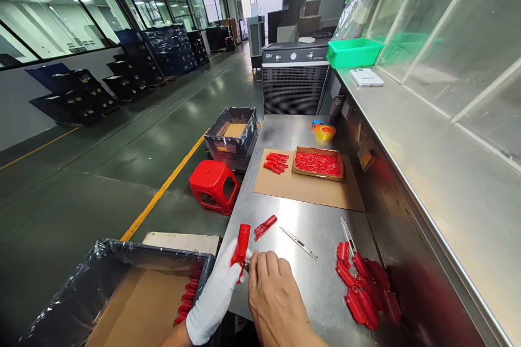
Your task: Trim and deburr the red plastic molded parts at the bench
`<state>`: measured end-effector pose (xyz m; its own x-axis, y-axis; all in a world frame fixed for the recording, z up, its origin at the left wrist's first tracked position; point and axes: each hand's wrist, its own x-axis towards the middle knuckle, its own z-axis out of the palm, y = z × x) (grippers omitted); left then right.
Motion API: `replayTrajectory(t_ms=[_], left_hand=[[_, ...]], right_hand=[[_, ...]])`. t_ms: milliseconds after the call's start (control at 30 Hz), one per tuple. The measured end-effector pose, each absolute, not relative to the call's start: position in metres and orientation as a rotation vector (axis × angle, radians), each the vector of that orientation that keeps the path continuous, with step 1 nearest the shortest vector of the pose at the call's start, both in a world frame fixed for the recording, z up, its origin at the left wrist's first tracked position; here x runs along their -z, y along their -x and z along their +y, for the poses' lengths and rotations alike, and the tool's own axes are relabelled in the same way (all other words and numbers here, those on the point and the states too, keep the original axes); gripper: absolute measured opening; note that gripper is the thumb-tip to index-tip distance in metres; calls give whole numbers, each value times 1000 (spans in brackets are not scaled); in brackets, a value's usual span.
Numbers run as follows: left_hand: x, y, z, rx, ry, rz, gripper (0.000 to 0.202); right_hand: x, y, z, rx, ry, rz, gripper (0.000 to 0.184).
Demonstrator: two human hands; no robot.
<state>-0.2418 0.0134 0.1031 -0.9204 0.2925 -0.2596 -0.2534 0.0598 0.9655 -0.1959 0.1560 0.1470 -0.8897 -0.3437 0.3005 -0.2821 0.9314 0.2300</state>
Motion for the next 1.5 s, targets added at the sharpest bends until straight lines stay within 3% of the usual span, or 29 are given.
replayTrajectory(t_ms=[167,500,1067,1333,1500], left_hand=[[-108,244,17,-1903,-47,1988,46],[-93,248,8,-1920,-8,1967,33],[-93,254,10,-1901,-46,1855,14],[-96,252,13,-1864,-64,1953,29],[-99,254,13,-1877,-54,1980,27]], right_hand=[[-146,195,154,268,-528,-2851,23],[-149,196,148,259,-461,-2820,15],[-141,203,151,136,-465,-2931,17],[-138,204,148,285,-460,-2942,13],[-130,204,149,220,-529,-2935,23]])
